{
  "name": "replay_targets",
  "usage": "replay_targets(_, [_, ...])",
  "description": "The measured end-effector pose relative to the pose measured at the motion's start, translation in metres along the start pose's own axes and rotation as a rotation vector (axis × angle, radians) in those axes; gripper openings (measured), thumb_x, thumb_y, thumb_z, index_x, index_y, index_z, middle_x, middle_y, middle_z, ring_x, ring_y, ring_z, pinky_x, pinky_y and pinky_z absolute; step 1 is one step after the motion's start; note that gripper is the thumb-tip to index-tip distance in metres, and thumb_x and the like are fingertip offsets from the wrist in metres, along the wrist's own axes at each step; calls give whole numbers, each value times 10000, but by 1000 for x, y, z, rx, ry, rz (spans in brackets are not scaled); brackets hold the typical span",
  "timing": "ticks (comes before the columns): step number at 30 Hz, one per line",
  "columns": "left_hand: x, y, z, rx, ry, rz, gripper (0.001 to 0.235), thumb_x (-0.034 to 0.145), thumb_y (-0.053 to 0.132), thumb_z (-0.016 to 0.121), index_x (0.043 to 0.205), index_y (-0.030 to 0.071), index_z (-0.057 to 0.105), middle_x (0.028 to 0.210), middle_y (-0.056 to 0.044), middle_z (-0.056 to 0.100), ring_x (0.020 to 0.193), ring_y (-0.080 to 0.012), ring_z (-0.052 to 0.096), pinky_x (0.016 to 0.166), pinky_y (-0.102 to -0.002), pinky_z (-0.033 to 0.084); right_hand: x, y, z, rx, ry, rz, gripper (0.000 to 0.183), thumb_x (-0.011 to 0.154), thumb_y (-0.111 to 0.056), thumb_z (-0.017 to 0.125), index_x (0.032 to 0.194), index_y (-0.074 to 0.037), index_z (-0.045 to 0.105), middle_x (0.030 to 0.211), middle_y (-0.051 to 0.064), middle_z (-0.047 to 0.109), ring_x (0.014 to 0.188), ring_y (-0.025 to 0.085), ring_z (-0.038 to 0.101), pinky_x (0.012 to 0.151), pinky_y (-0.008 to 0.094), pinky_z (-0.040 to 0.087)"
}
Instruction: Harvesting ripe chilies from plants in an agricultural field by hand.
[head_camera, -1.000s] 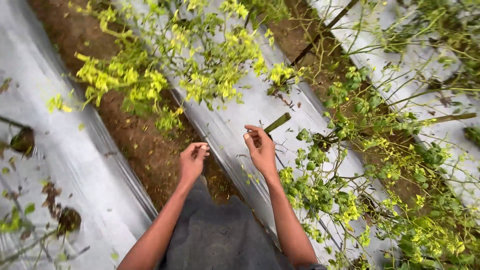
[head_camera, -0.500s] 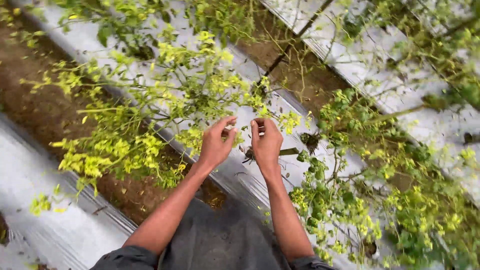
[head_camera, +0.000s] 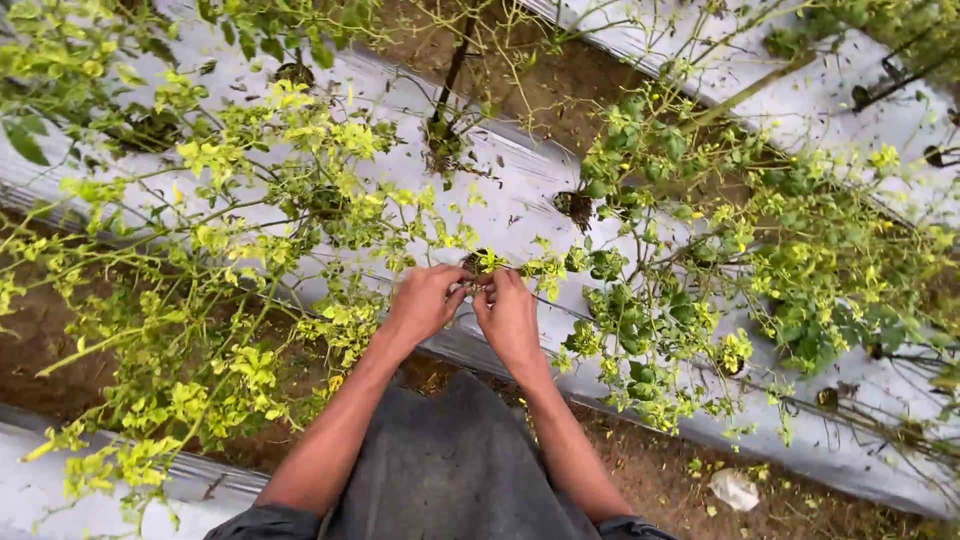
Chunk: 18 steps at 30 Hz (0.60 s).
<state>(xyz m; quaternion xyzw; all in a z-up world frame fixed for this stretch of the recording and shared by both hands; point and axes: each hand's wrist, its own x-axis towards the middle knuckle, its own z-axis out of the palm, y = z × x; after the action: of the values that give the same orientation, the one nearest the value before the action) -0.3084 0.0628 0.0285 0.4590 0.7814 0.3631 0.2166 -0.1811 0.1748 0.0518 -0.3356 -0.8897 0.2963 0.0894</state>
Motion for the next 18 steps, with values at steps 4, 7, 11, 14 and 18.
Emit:
replay_targets(4, [0, 23, -14, -109, -133, 52, 197, 940, 44, 637, 1072, 93, 774, 960, -137, 770, 816, -307, 760, 767, -397, 619, -10, -4, -6, 54, 17, 84, 155, 844, -45, 667, 994, -41, 708, 829, 142, 677, 759, 351, 738, 702, 502, 589])
replay_targets(7, [4, 29, -9, -194, -148, 92, 178, 959, 59, 625, 1079, 53, 756, 970, -173, 770, 830, -352, 757, 750, -442, 608, -13, 10, -4, 21, 78, 104, 144, 871, -70, 694, 1013, -51, 701, 833, 144, 694, 764, 342, 746, 690, 488, 594])
replay_targets(11, [3, 36, -3, -197, -118, 87, 181, 977, 79, 619, 1095, 60, 756, 961, -148, 765, 833, -295, 760, 748, -373, 618, -18, 21, 1, -4, 102, 97, 159, 922, -107, 640, 1027, -158, 749, 772, 87, 693, 721, 305, 754, 682, 441, 611])
replay_targets(14, [1, 41, 1, -119, -65, 133, 157, 976, 99, 635, 1071, 64, 756, 908, -132, 755, 816, -287, 755, 723, -366, 623, -22, 17, -3, 7, 121, 95, 138, 921, -120, 627, 990, -156, 740, 692, 100, 671, 665, 323, 731, 648, 452, 588])
replay_targets(18, [4, 73, -25, -72, 30, 208, 164, 1006, 136, 620, 1072, 71, 756, 876, -114, 754, 822, -260, 757, 731, -351, 632, -26, 18, -5, 26, 139, 67, 98, 932, -135, 615, 882, -137, 700, 628, 131, 644, 627, 358, 699, 612, 465, 554])
